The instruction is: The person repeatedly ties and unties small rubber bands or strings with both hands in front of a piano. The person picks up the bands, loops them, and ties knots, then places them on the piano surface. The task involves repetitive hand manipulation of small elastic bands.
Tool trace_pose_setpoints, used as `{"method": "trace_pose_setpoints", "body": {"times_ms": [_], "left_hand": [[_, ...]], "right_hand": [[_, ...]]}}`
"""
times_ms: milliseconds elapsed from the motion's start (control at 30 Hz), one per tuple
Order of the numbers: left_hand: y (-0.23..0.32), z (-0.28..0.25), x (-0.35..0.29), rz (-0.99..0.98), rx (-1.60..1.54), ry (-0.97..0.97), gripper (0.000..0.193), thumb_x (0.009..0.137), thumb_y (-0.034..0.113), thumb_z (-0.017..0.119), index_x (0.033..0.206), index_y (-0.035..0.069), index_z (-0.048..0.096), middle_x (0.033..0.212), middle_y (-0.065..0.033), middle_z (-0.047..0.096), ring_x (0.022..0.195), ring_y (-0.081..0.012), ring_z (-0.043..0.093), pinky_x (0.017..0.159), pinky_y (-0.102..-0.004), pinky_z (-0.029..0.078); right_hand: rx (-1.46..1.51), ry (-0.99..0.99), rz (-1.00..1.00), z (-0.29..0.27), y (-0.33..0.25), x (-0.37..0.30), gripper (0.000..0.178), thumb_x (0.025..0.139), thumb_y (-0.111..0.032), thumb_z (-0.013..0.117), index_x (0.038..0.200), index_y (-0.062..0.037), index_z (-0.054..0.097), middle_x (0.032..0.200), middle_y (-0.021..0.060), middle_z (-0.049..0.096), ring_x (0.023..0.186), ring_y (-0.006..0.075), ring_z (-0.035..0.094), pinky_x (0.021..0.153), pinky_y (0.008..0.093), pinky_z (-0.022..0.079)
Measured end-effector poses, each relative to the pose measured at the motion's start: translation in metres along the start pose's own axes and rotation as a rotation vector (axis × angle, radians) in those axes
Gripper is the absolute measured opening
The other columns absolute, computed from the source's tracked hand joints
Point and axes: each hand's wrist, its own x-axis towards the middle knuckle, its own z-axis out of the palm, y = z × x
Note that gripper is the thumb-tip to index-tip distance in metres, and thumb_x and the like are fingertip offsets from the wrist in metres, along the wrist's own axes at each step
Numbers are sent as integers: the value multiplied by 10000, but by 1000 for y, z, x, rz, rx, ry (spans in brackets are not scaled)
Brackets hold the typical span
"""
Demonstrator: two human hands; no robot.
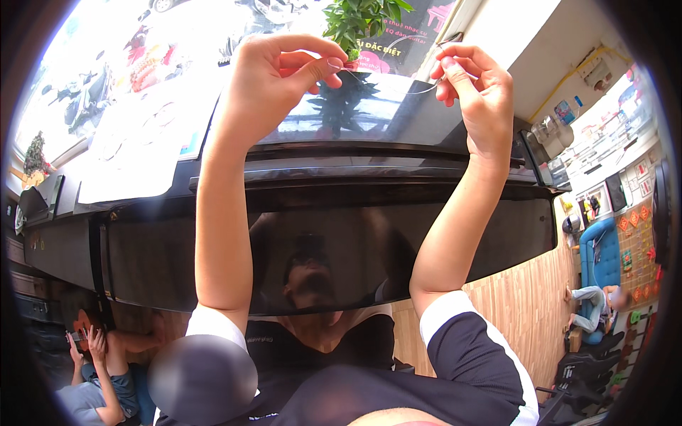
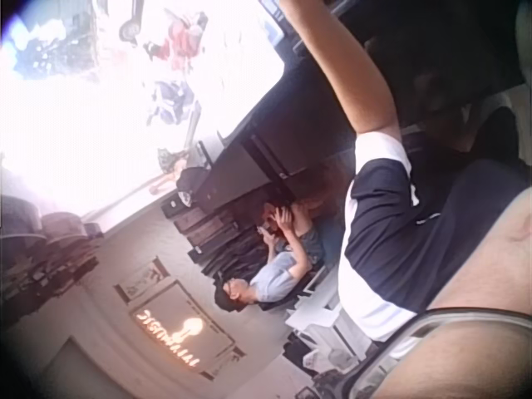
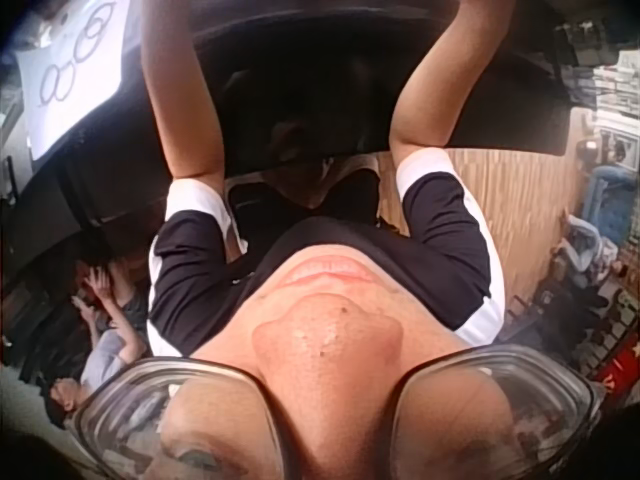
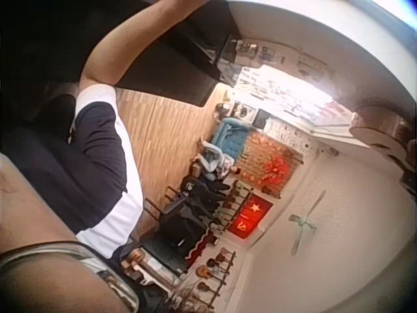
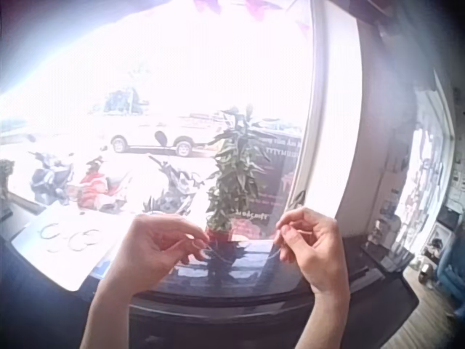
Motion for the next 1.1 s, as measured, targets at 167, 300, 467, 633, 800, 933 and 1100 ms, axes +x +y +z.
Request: {"method": "trace_pose_setpoints", "body": {"times_ms": [167, 300, 467, 633, 800, 933, 1100], "left_hand": [[3, -1, 0, -30, -226, -15, 197, 923, 200, 708, 1048, 51, 737, 826, -75, 710, 693, -120, 667, 623, -243, 521], [7, -6, -1, -124, -197, 24, 263, 905, 279, 734, 1048, 59, 740, 831, -73, 714, 678, -106, 645, 623, -237, 514], [2, 2, -1, -225, -102, 63, 289, 877, 306, 764, 1027, 59, 752, 828, -74, 713, 684, -106, 651, 622, -236, 518], [6, 4, -2, -294, -49, 41, 228, 867, 236, 771, 1015, 62, 766, 812, -82, 734, 665, -119, 691, 621, -251, 551], [8, 7, -2, -285, -115, 30, 191, 880, 157, 746, 1032, 41, 760, 840, -95, 740, 683, -143, 709, 648, -262, 572], [-2, 7, -2, -154, -137, -27, 170, 886, 93, 718, 1040, 28, 753, 863, -101, 742, 716, -157, 713, 678, -270, 586], [-1, 7, 0, -109, -166, -50, 180, 896, 82, 692, 1059, 23, 743, 888, -107, 742, 766, -148, 700, 688, -268, 569]], "right_hand": [[38, 15, -4, 0, 5, 1, 90, 927, -59, 602, 967, -53, 682, 771, 64, 689, 619, 97, 632, 541, 223, 467], [50, 22, -15, 4, 1, 1, 99, 949, -44, 595, 998, -45, 681, 811, 66, 672, 626, 84, 592, 571, 214, 452], [14, -52, -38, 7, 2, 0, 104, 926, -30, 608, 995, -55, 683, 798, 70, 695, 643, 112, 656, 546, 224, 496], [24, -185, -54, 17, -1, -1, 94, 916, -31, 636, 976, -68, 699, 799, 81, 697, 647, 132, 670, 550, 227, 512], [17, -250, -50, 23, -2, -3, 92, 939, -35, 621, 1000, -52, 688, 793, 56, 675, 645, 89, 627, 564, 205, 480], [19, -266, -7, 24, -6, -4, 78, 937, -45, 632, 987, -42, 692, 750, 64, 673, 609, 93, 626, 557, 206, 487], [-8, -259, 85, 22, -9, -5, 92, 937, -72, 651, 996, -38, 713, 697, 73, 678, 544, 99, 629, 510, 220, 489]]}}
